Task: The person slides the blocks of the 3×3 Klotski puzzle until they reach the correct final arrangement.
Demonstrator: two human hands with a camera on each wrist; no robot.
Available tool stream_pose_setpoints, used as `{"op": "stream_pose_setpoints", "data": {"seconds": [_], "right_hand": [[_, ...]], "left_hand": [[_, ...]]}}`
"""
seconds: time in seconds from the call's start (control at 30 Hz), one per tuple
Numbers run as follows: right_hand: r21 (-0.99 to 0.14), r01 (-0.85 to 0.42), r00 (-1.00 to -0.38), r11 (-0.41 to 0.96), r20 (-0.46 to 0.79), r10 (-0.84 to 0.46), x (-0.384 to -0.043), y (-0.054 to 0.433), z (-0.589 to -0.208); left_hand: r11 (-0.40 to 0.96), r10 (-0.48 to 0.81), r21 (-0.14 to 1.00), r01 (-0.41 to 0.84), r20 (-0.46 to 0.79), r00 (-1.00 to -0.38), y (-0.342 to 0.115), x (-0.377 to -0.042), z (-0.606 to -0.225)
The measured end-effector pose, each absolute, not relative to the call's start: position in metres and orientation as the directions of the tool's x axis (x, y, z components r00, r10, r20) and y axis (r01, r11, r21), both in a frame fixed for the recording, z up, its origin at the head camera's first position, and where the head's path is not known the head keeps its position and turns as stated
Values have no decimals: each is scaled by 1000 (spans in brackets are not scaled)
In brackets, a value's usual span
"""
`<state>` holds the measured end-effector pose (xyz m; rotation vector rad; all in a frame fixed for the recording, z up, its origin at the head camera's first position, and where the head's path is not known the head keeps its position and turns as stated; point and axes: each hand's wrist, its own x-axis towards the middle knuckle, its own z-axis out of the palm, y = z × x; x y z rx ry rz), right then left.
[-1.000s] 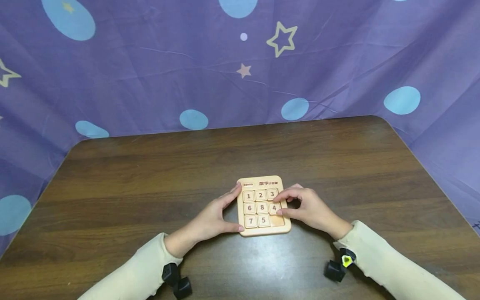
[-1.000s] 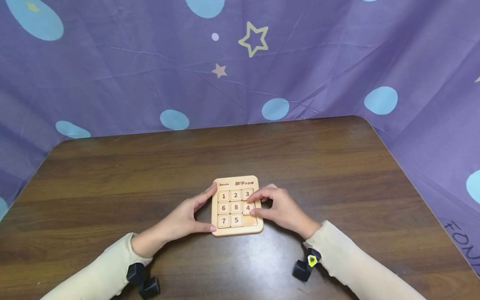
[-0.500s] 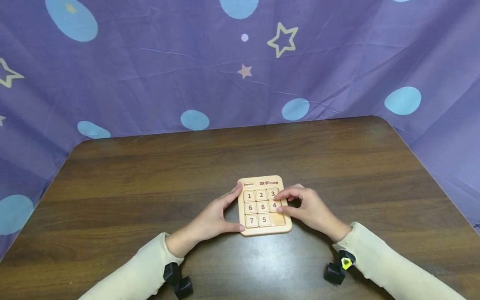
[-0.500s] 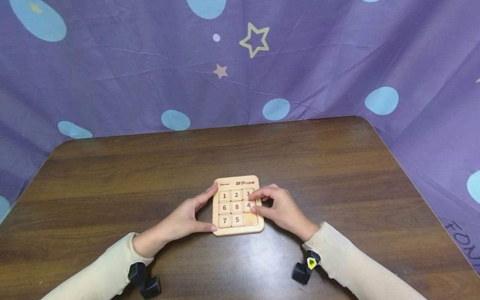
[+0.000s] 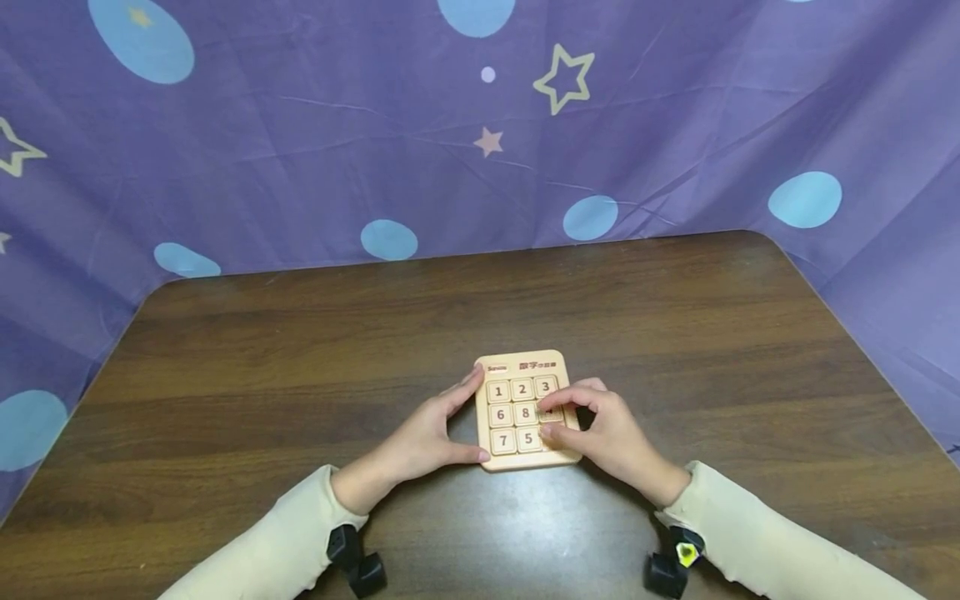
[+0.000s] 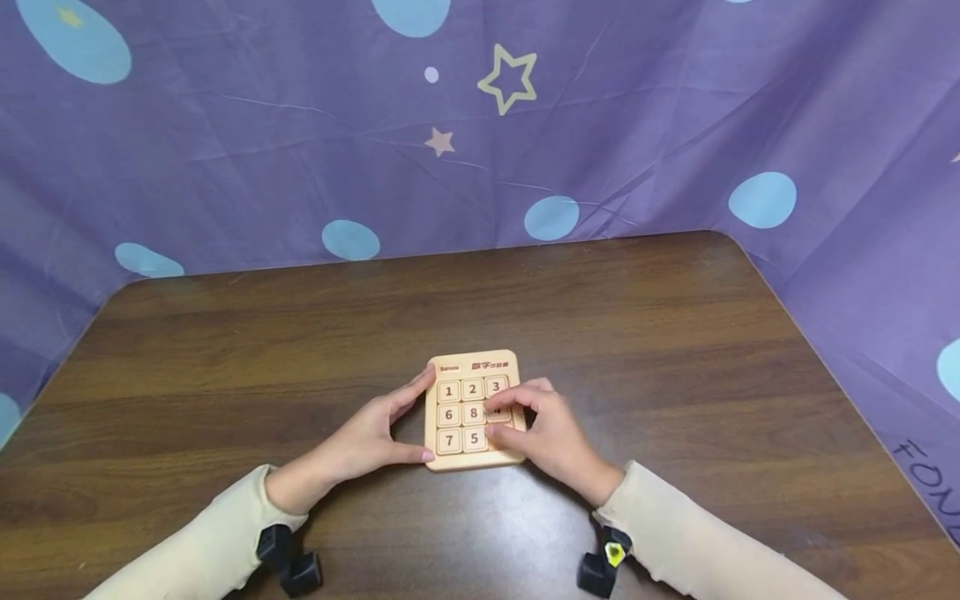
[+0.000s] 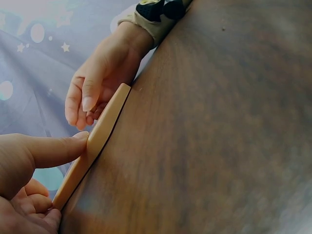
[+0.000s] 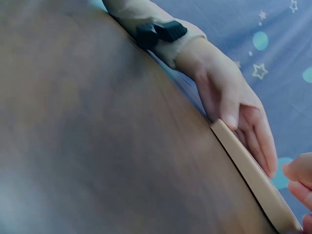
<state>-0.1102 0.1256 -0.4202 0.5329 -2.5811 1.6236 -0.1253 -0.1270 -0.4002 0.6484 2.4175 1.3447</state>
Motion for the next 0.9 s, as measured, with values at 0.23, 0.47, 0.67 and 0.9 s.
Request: {"op": "stream_pose_setpoints", "data": {"seconds": [0.23,0.47,0.67,0.9], "right_hand": [[-877,-303,-942,373,216,-258,-102,113,-419],[-834,-342,-934,432,250,-256,-99,103,-420],[-801,-359,-932,480,280,-231,-97,97,-419],[-788,-392,-919,475,309,-245,-97,95,-421]], "left_hand": [[457,525,855,244,-37,-851,-126,-126,-399],[456,521,860,230,-48,-852,-126,-126,-399],[458,521,858,231,-49,-852,-126,-126,-399],[463,517,856,229,-51,-854,-126,-126,-401]]}}
